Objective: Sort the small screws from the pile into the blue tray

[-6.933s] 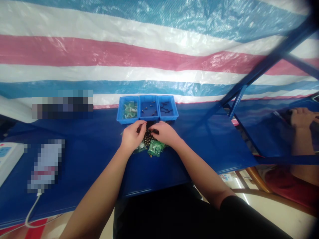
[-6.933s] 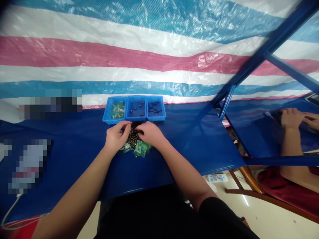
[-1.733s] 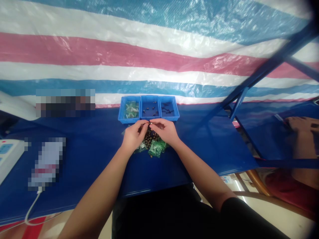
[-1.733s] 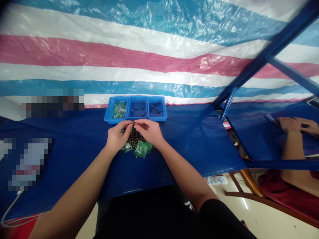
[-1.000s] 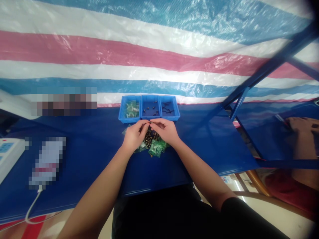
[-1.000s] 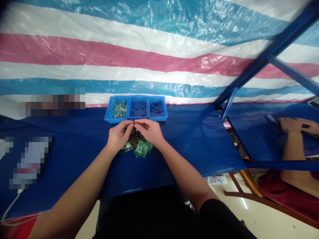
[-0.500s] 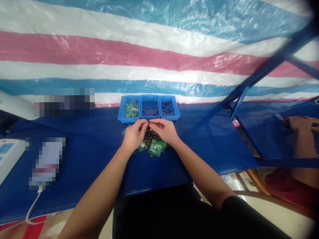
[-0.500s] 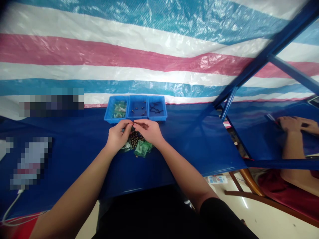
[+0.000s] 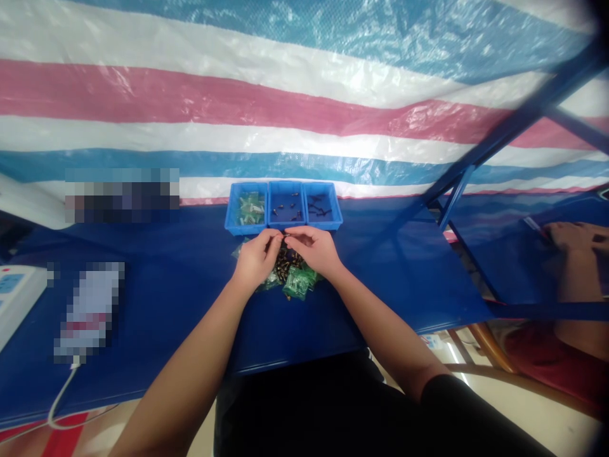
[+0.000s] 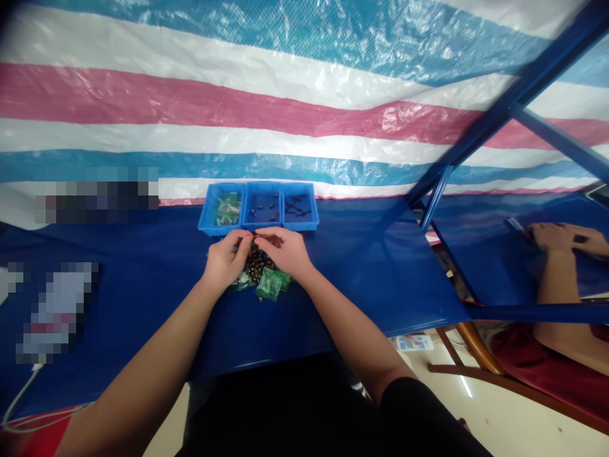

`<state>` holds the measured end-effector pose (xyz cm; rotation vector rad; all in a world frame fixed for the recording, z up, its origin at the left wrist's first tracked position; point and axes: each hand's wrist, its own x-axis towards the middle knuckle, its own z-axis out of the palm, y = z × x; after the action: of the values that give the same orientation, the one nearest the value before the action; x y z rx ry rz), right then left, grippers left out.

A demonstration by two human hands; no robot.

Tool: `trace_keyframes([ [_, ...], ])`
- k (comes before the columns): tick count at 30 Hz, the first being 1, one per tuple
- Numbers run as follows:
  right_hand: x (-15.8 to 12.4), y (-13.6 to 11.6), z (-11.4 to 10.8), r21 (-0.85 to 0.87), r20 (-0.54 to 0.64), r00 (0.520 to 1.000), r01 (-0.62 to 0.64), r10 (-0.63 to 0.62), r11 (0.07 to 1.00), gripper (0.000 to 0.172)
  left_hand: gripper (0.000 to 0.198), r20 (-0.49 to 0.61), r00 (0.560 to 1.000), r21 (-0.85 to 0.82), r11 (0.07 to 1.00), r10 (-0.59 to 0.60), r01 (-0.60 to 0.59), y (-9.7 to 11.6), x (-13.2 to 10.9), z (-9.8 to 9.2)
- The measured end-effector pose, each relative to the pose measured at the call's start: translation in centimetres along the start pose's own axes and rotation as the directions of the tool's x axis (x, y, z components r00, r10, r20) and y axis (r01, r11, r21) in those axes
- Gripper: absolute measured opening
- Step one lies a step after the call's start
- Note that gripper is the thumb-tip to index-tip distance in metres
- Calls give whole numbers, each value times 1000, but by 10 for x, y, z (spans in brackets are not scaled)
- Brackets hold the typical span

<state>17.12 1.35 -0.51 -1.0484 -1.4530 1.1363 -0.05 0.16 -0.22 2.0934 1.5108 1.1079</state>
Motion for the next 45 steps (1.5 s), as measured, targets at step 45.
trace_keyframes([
  [45, 1, 2, -1, 36, -2, 1000, -17, 17, 999, 30, 23, -63, 997, 9, 999, 49, -48, -1, 0, 3],
])
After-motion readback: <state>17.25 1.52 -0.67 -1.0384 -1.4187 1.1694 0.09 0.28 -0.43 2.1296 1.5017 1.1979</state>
